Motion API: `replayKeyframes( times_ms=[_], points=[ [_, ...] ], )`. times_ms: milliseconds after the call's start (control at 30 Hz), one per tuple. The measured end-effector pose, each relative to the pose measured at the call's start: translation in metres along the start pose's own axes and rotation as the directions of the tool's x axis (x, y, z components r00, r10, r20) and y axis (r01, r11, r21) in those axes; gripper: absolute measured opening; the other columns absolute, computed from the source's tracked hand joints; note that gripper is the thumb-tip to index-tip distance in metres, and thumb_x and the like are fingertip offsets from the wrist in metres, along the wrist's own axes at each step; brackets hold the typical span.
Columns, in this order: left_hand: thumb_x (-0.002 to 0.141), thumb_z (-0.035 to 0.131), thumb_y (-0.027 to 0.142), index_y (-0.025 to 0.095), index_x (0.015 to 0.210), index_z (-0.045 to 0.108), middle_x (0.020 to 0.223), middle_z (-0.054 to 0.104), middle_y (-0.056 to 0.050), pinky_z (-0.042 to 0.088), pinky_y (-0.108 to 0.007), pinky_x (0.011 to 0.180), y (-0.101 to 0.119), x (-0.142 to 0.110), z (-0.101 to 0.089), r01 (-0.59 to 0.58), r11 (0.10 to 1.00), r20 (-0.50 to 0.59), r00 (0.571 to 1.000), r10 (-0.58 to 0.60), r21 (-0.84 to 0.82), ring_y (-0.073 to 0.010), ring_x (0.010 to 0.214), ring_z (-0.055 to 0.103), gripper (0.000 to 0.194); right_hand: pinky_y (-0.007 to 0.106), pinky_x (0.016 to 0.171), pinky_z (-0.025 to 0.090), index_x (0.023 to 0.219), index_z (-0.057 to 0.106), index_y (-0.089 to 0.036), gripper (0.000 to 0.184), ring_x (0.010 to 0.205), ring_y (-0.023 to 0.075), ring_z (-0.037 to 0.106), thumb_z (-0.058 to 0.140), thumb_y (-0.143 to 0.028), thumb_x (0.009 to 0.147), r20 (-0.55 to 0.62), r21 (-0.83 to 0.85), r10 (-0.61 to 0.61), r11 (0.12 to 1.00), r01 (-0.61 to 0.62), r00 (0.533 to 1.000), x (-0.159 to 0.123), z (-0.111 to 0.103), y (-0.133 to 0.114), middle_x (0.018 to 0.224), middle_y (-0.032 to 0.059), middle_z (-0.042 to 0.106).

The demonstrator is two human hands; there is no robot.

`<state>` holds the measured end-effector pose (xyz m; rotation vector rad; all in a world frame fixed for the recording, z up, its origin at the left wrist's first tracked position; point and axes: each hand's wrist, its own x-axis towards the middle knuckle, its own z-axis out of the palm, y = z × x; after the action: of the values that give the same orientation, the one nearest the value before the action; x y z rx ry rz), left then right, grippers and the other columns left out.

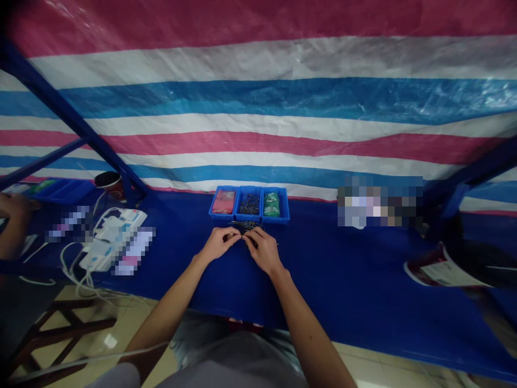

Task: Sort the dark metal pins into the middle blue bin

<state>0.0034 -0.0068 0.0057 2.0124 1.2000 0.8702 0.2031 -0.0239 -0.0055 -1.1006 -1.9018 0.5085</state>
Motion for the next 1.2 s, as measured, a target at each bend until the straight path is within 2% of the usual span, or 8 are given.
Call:
replayKeyframes(
  times_ms=[300,667,767,867,1033,1200],
  points=[
    [0.094,0.060,0.039,0.013,0.092,0.074,0.059,0.058,0.003,0.036,-0.021,0.057,-0.0022,-0.0004,0.0017,-0.017,0.999,-0.010,1.000,0.016,-0.032,-0.0088,0.053,0.045,0.029,0.029,0.068,0.046,0.096,0.068,-0.022,0.023,0.073,0.0165,0.060,0.050,-0.034,0.101,0.032,-0.016,0.013,1.000,-0.012,0.999,0.0001,-0.0018,-0.0012,0.085,0.0040,0.063],
    [0.094,0.059,0.039,0.014,0.091,0.074,0.061,0.060,0.001,0.038,-0.021,0.058,-0.0014,-0.0007,0.0015,-0.026,0.999,-0.004,1.000,0.026,-0.026,-0.0092,0.054,0.046,0.029,0.028,0.063,0.042,0.082,0.063,-0.021,0.030,0.066,0.0153,0.056,0.046,-0.035,0.103,0.071,-0.041,0.025,0.999,-0.023,0.997,0.0010,-0.0036,-0.0026,0.075,0.0019,0.057],
    [0.094,0.059,0.038,0.014,0.091,0.074,0.061,0.059,0.002,0.036,-0.021,0.058,0.0000,-0.0009,0.0007,-0.033,0.999,-0.004,0.999,0.032,-0.020,-0.0090,0.054,0.045,0.029,0.028,0.064,0.044,0.100,0.064,-0.022,0.019,0.064,0.0148,0.055,0.051,-0.035,0.101,0.057,-0.010,0.043,0.999,-0.043,0.997,0.0000,-0.0025,-0.0010,0.078,0.0012,0.059],
    [0.094,0.058,0.037,0.014,0.091,0.074,0.060,0.057,0.002,0.036,-0.021,0.057,0.0010,-0.0011,0.0001,-0.028,1.000,-0.012,1.000,0.028,-0.012,-0.0091,0.054,0.044,0.028,0.028,0.064,0.047,0.118,0.060,-0.023,0.023,0.062,0.0146,0.054,0.055,-0.034,0.098,0.039,0.021,0.037,0.999,-0.038,0.999,-0.0004,-0.0014,0.0000,0.083,0.0012,0.060],
    [0.094,0.058,0.036,0.014,0.092,0.073,0.059,0.055,0.003,0.037,-0.021,0.059,0.0000,-0.0008,0.0003,-0.024,1.000,-0.004,1.000,0.024,-0.007,-0.0092,0.055,0.044,0.026,0.028,0.067,0.047,0.103,0.066,-0.024,0.017,0.071,0.0159,0.058,0.049,-0.028,0.100,0.059,0.023,-0.007,1.000,0.006,0.998,0.0010,-0.0015,-0.0015,0.086,0.0032,0.060],
    [0.093,0.059,0.036,0.015,0.092,0.073,0.059,0.052,0.004,0.036,-0.021,0.059,-0.0003,-0.0007,0.0010,-0.020,1.000,-0.009,1.000,0.020,0.001,-0.0089,0.055,0.042,0.026,0.027,0.069,0.047,0.101,0.066,-0.024,0.019,0.076,0.0168,0.061,0.048,-0.028,0.101,0.044,0.037,-0.007,0.999,0.005,0.999,0.0013,-0.0006,-0.0005,0.088,0.0041,0.061]
  ],
)
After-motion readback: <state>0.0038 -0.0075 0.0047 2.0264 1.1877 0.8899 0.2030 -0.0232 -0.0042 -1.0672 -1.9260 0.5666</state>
